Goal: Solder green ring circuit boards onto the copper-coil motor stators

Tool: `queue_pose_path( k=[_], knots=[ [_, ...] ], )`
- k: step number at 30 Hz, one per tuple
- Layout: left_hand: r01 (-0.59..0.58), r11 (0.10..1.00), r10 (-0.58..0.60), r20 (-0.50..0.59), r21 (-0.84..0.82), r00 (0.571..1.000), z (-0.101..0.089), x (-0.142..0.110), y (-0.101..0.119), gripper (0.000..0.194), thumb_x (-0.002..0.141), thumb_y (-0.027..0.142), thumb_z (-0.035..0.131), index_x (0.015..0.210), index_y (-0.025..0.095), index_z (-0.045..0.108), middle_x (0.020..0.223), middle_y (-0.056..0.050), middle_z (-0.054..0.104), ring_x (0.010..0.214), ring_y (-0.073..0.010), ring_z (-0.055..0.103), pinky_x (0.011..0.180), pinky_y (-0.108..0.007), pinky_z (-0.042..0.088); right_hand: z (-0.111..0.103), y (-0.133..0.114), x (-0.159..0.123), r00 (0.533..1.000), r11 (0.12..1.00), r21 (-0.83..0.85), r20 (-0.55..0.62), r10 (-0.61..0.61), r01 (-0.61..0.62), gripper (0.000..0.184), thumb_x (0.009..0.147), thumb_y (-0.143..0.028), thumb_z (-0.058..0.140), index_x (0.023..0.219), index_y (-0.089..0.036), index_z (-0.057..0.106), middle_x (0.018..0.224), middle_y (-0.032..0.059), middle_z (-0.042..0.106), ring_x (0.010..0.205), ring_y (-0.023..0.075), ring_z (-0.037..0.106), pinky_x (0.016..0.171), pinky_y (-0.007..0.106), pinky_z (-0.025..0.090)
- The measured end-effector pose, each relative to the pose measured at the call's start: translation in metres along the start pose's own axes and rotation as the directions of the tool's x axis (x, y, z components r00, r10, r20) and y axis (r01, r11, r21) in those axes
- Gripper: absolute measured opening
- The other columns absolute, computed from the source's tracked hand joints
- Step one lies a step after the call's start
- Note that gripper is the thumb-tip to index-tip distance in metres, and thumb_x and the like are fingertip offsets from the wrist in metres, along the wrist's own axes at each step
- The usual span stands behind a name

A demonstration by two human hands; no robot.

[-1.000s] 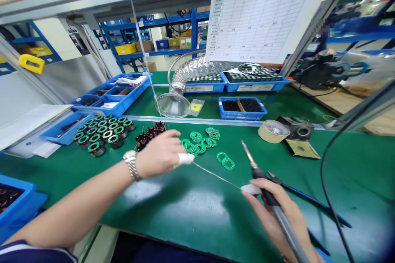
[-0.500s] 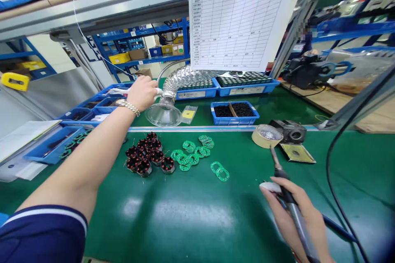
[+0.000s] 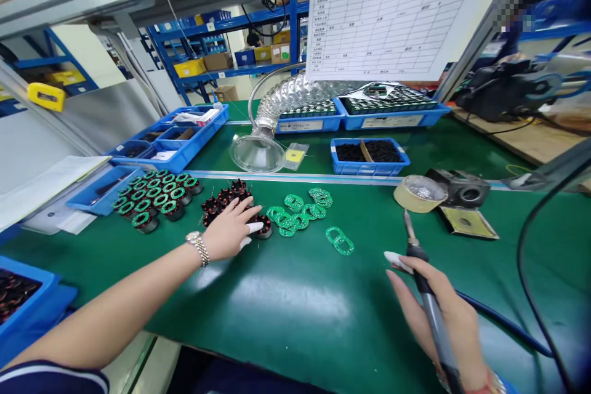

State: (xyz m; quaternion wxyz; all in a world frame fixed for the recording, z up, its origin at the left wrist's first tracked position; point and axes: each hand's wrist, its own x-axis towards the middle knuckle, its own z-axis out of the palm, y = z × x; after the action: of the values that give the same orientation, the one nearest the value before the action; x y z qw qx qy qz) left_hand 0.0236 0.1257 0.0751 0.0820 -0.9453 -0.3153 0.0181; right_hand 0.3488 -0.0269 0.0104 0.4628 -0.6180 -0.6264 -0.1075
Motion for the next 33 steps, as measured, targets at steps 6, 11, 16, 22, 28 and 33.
queue_pose_path(
  k=[6,11,16,22,28,33],
  knots=[
    [0.006,0.965,-0.047,-0.152,-0.263,0.987,0.034,-0.034,0.034,0.020,0.085,0.025,0.054,0.102,0.024,0.065,0.134,-0.009,0.046,0.134,-0.0291,0.024,0.107,-0.052,0.025,0.008,-0.002,-0.008,0.997,0.996,-0.043,0.023,-0.076,0.076,0.029,0.081,-0.027,0.059,0.108,-0.017,0.055,0.099,0.0084,0.067,0.083,0.0207,0.067,0.077,0.030,0.052],
    [0.016,0.851,-0.087,-0.110,-0.525,0.990,0.038,-0.080,0.058,0.049,0.088,0.022,0.048,0.135,0.028,0.035,0.146,-0.008,0.028,0.135,-0.0228,0.025,0.107,-0.045,0.031,0.006,-0.023,-0.017,0.992,0.999,0.039,0.124,-0.032,0.027,0.030,0.081,-0.023,0.060,0.109,-0.018,0.053,0.104,0.0094,0.066,0.090,0.0215,0.066,0.079,0.031,0.052],
    [0.196,0.868,-0.214,0.013,-0.455,0.977,0.051,-0.111,0.079,0.081,0.079,0.051,0.055,0.143,0.021,0.015,0.145,-0.014,0.030,0.135,-0.0324,0.022,0.107,-0.056,0.024,0.012,-0.058,-0.026,0.967,0.978,0.208,0.250,-0.056,0.002,0.027,0.082,-0.019,0.058,0.108,-0.019,0.052,0.102,0.0085,0.066,0.084,0.0182,0.067,0.075,0.027,0.054],
    [0.321,0.781,-0.391,-0.018,-0.536,0.920,0.053,-0.088,0.115,0.090,0.068,0.062,0.060,0.137,0.012,0.031,0.137,-0.018,0.042,0.133,-0.0347,0.025,0.106,-0.057,0.024,0.046,-0.102,-0.030,0.855,0.924,0.378,0.498,-0.147,-0.062,0.032,0.083,-0.012,0.050,0.114,-0.020,0.047,0.104,0.0081,0.064,0.090,0.0180,0.064,0.079,0.028,0.053],
    [0.264,0.497,-0.389,0.060,-0.827,0.919,0.046,-0.074,0.113,0.062,0.067,0.041,0.072,0.122,0.021,0.050,0.132,-0.013,0.049,0.124,-0.0287,0.043,0.104,-0.048,0.034,0.057,-0.119,-0.031,0.808,0.874,0.432,0.583,-0.082,-0.223,0.029,0.084,-0.011,0.046,0.112,-0.021,0.047,0.092,0.0040,0.064,0.078,0.0142,0.064,0.071,0.023,0.051],
    [0.219,0.340,-0.266,0.130,-0.915,0.955,0.034,-0.080,0.103,0.062,0.067,0.037,0.073,0.123,0.022,0.050,0.135,-0.012,0.047,0.125,-0.0258,0.043,0.105,-0.044,0.034,0.040,-0.118,-0.023,0.830,0.847,0.440,0.558,0.003,-0.299,0.028,0.081,-0.016,0.056,0.107,-0.023,0.049,0.081,-0.0006,0.061,0.067,0.0113,0.060,0.064,0.019,0.048]
  ],
)
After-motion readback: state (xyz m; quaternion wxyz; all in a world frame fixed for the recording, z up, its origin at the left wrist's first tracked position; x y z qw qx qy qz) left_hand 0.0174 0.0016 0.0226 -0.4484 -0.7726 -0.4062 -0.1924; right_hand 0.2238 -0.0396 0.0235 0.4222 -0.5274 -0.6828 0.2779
